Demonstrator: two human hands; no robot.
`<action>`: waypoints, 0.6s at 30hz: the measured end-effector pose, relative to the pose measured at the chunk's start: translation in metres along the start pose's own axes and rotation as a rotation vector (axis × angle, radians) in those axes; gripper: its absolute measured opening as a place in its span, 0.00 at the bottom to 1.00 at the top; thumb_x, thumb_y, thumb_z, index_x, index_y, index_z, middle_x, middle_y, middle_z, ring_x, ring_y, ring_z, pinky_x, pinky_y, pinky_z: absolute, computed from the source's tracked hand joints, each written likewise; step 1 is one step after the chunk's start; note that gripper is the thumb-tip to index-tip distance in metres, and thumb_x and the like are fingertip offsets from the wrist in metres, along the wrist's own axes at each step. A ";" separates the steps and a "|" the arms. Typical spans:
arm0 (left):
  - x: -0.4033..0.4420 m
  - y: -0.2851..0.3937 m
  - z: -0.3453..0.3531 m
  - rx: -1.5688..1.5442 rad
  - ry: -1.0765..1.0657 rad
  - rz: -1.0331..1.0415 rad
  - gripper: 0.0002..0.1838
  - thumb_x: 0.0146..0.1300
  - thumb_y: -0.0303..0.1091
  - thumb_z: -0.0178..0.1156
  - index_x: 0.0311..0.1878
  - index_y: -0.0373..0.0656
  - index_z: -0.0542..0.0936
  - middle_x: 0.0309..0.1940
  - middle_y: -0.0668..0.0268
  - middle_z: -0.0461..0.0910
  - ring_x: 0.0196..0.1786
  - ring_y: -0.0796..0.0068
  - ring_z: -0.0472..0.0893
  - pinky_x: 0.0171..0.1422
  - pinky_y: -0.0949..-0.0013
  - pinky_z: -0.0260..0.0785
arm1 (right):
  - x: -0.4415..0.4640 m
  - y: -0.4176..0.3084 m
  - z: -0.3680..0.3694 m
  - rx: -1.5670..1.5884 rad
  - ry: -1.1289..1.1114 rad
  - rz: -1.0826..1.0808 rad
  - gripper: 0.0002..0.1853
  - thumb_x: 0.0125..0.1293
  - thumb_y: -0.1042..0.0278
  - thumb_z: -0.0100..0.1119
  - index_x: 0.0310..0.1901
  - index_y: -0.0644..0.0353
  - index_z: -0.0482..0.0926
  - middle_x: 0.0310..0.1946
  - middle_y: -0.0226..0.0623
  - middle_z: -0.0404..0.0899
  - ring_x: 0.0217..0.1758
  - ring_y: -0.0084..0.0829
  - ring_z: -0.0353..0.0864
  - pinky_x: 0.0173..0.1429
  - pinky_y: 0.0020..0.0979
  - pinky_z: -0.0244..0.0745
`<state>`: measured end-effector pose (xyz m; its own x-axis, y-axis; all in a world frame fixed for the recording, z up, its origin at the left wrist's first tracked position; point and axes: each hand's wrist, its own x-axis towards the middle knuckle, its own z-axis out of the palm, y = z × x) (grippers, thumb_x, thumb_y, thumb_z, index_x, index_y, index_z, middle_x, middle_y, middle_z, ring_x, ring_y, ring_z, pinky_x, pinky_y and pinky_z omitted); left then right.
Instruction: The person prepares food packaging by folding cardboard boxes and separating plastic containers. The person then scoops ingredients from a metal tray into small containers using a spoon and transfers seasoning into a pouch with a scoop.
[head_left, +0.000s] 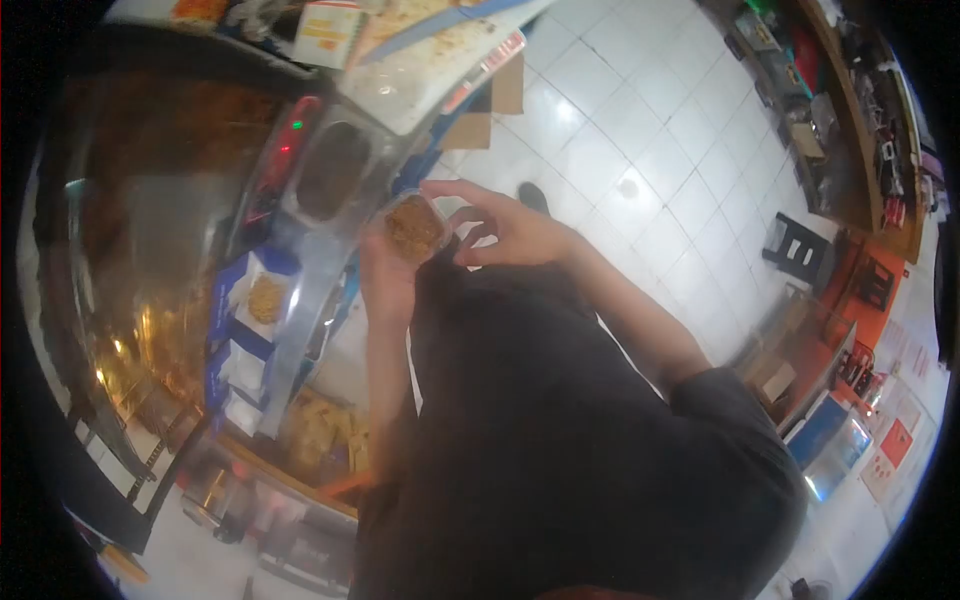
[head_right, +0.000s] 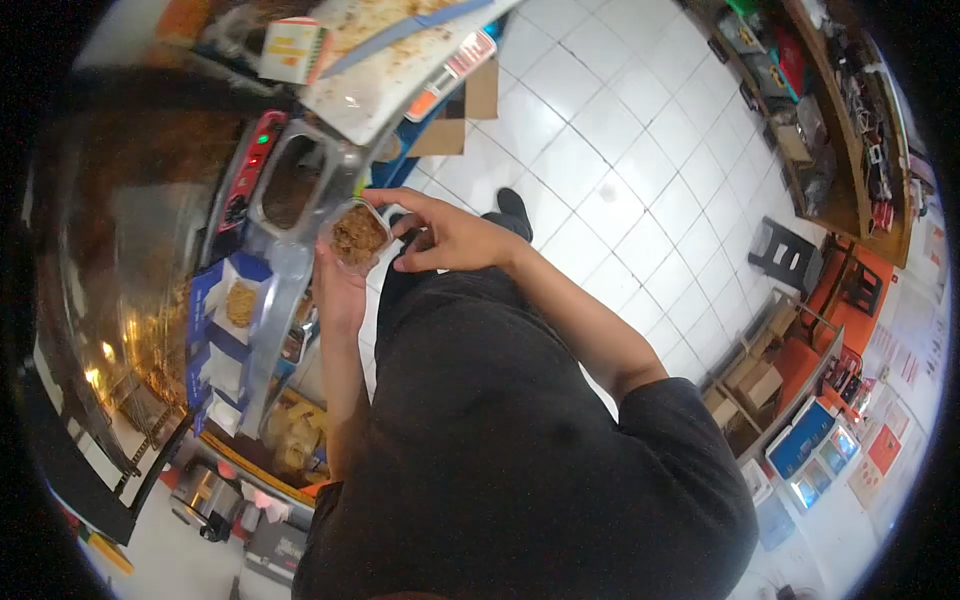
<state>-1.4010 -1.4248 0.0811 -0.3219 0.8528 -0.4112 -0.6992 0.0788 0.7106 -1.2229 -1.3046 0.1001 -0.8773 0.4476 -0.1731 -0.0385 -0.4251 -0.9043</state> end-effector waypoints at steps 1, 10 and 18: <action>0.002 -0.013 0.016 0.013 0.016 -0.028 0.30 0.75 0.51 0.53 0.68 0.38 0.67 0.62 0.59 0.74 0.60 0.64 0.77 0.61 0.56 0.73 | -0.013 0.005 -0.015 0.030 0.012 0.014 0.44 0.59 0.85 0.64 0.76 0.52 0.59 0.71 0.38 0.61 0.58 0.28 0.77 0.51 0.25 0.80; 0.093 -0.202 0.059 0.362 0.005 -0.382 0.26 0.79 0.49 0.47 0.65 0.36 0.69 0.60 0.59 0.72 0.63 0.68 0.75 0.66 0.62 0.73 | -0.072 0.097 -0.227 -0.149 0.071 0.094 0.42 0.55 0.81 0.71 0.72 0.53 0.65 0.63 0.41 0.65 0.51 0.31 0.79 0.52 0.28 0.82; 0.247 -0.292 0.019 0.403 -0.187 -0.382 0.32 0.77 0.49 0.52 0.73 0.36 0.64 0.68 0.58 0.68 0.66 0.69 0.72 0.68 0.63 0.70 | -0.004 0.217 -0.367 -0.398 0.125 -0.153 0.43 0.54 0.64 0.75 0.72 0.51 0.64 0.63 0.40 0.70 0.62 0.39 0.75 0.51 0.35 0.81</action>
<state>-1.2638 -1.2270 -0.2171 0.0489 0.7994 -0.5989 -0.4340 0.5570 0.7081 -1.0519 -1.1097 -0.2387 -0.8103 0.5840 -0.0498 0.0457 -0.0216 -0.9987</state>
